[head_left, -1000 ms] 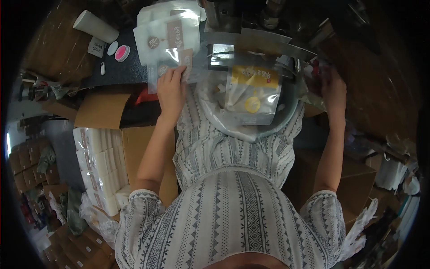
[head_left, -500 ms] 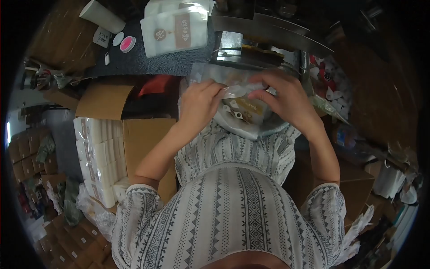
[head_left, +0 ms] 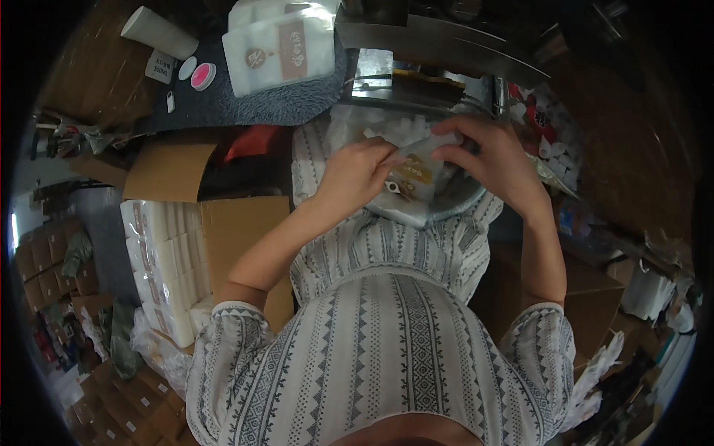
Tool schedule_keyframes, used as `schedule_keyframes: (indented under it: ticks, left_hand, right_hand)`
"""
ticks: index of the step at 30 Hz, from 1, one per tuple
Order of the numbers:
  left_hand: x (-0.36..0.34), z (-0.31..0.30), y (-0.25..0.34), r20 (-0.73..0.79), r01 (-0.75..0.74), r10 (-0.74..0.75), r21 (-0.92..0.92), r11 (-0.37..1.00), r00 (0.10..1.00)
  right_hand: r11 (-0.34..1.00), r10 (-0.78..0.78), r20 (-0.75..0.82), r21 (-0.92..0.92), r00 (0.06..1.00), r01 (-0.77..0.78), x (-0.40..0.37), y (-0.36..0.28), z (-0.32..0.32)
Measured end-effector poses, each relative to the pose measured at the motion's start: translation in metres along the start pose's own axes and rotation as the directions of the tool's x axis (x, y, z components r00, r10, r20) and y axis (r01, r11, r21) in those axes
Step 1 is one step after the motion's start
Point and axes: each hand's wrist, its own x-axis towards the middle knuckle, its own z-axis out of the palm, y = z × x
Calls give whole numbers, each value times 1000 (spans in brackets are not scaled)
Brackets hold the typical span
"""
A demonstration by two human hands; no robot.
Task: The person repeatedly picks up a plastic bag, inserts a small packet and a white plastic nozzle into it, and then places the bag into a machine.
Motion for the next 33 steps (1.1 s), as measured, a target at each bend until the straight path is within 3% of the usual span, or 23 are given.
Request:
schedule_keyframes:
  ticks: [2, 3, 5, 9, 11, 12, 14, 15, 17, 18, 19, 20, 21, 22, 23, 24, 26, 27, 29, 30, 32, 33]
  left_hand:
    - [2, 0, 6, 194, 186, -155, -157, 970, 969]
    - [3, 4, 5, 195, 184, -152, -157, 970, 969]
    - [10, 11, -1, 374, 515, -367, -464, 721, 852]
    - [45, 19, -19, 366, 575, -444, -554, 602, 818]
    - [55, 27, -28, 444, 628, -506, -726, 280, 740]
    - [56, 26, -26, 443, 627, -509, -727, 278, 739]
    - [58, 21, -20, 445, 652, -529, -692, 310, 723]
    - [56, 17, -21, 445, 654, -531, -690, 310, 721]
    - [53, 2, -29, 208, 518, -475, -378, 767, 855]
    - [58, -11, -51, -112, 352, -384, -228, 908, 917]
    - [59, -23, -79, -392, 221, -210, -18, 975, 896]
    - [50, -27, -98, -389, 228, -217, -19, 973, 895]
    - [41, -29, -115, -359, 258, -119, 370, 892, 926]
    - [38, -28, -122, -296, 240, -31, 702, 671, 955]
    - [21, -17, -119, -260, 114, 128, 743, 659, 957]
    - [14, -22, -110, -259, 109, 135, 746, 657, 956]
    - [-1, -35, -92, -187, 176, -79, 589, 789, 979]
    - [-9, -41, -87, -185, 180, -85, 585, 791, 979]
    - [-19, -58, -80, -309, 353, -236, 411, 840, 921]
    - [-17, -59, -62, -421, 310, -130, 393, 866, 898]
    - [-15, -56, -33, -403, 270, -112, 361, 892, 908]
    - [-16, -55, -21, -386, 230, -91, 331, 915, 918]
  right_hand:
    - [997, 36, -20, 75, 999, -35, 5, 2, 2]
    - [997, 37, -22, 75, 999, -35, 5, 2, 1]
    - [984, 177, -209, 32, 962, -174, 6, 4, -2]
    - [979, 197, -302, 18, 933, -201, -8, 10, -14]
    - [961, 230, -326, -75, 917, -267, -18, 14, -19]
    - [961, 229, -322, -76, 919, -266, -19, 18, -22]
    - [869, 362, -529, -105, 767, -483, -17, 34, -32]
    - [869, 364, -527, -103, 768, -483, -19, 61, -33]
    - [820, 41, -459, -492, 888, -293, -21, 124, -29]
    - [820, 34, -464, -494, 885, -290, -18, 121, -32]
    - [863, 142, -469, -373, 872, -342, -16, 115, -36]
    - [886, 254, -454, -245, 854, -394, -18, 110, -36]
    - [885, 259, -451, -243, 854, -397, -20, 106, -35]
    - [882, 267, -433, -251, 861, -399, -20, 103, -37]
    - [880, 269, -417, -259, 868, -398, -16, 100, -40]
    - [881, 267, -423, -256, 866, -397, -13, 100, -41]
    - [830, 372, -413, -253, 831, -497, -18, 97, -42]
    - [827, 376, -408, -256, 832, -500, -22, 93, -44]
    - [861, 371, -405, -186, 835, -473, -30, 78, -51]
    - [863, 367, -402, -190, 839, -469, -27, 64, -51]
    - [977, 194, -234, 131, 953, -166, -15, 26, -34]
    - [976, 199, -231, 133, 952, -172, -7, 10, -23]
